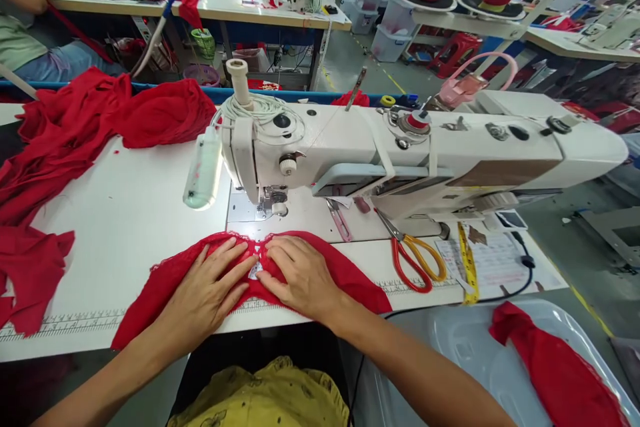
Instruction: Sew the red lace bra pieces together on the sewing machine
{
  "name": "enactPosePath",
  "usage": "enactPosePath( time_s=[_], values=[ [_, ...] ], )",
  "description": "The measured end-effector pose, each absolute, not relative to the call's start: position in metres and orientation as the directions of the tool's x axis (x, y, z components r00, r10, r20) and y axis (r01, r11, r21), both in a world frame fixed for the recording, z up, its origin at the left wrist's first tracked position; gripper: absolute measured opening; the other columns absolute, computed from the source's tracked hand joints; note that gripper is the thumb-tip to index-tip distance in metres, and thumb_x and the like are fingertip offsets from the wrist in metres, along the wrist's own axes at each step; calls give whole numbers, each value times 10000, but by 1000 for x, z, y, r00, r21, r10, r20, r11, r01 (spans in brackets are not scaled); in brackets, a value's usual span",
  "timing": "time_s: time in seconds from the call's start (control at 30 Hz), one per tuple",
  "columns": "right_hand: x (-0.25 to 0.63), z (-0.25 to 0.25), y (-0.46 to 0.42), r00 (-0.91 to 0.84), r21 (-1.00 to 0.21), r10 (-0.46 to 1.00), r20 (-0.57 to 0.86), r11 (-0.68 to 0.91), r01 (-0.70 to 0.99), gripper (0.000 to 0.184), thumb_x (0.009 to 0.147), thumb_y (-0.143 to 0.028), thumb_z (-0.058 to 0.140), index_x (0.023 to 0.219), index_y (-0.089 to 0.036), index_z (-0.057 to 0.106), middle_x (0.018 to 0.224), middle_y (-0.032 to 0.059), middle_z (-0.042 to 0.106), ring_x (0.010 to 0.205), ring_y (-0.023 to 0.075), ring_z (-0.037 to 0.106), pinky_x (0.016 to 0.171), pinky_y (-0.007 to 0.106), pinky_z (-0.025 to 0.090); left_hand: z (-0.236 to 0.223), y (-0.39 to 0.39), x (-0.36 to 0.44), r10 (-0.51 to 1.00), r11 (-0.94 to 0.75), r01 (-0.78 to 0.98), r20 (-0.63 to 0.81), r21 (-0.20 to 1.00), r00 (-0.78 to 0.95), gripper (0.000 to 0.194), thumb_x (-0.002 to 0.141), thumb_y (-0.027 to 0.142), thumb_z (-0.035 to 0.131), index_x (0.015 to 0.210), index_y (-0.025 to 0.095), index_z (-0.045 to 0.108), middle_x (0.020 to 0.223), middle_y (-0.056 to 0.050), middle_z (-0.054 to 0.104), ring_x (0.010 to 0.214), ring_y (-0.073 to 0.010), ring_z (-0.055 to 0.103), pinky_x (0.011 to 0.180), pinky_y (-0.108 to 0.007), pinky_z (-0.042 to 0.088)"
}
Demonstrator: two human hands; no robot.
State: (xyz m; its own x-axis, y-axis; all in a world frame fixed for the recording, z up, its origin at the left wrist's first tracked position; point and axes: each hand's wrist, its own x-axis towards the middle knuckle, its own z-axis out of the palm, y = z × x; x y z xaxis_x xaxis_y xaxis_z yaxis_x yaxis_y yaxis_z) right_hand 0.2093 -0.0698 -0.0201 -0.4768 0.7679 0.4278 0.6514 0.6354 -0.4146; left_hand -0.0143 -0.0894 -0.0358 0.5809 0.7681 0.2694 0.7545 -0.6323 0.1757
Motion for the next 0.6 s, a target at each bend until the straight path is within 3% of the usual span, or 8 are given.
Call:
enactPosePath(
  time_s=[0.27, 0.6],
  values=[
    [211, -19, -67, -495, -444, 772, 400, 635, 632, 181, 907, -271, 602, 1077, -209, 613, 1112, 108, 695, 1054, 257, 645, 944, 434, 546, -35, -94, -10, 803, -586, 794, 249, 161, 541, 407, 1015, 322, 443, 1405, 272, 550, 1466, -91, 543, 1394, -346, 441, 1109, -608, 382],
    [215, -18, -64, -539, -423, 745, 393, 667, 613, 210, 892, -271, 625, 1082, -183, 601, 1127, 123, 689, 1058, 270, 637, 940, 437, 541, -34, -96, -10, 804, -570, 813, 287, 118, 521, 412, 1012, 347, 450, 1391, 225, 556, 1454, -106, 554, 1377, -356, 452, 1071, -603, 412]
  ],
)
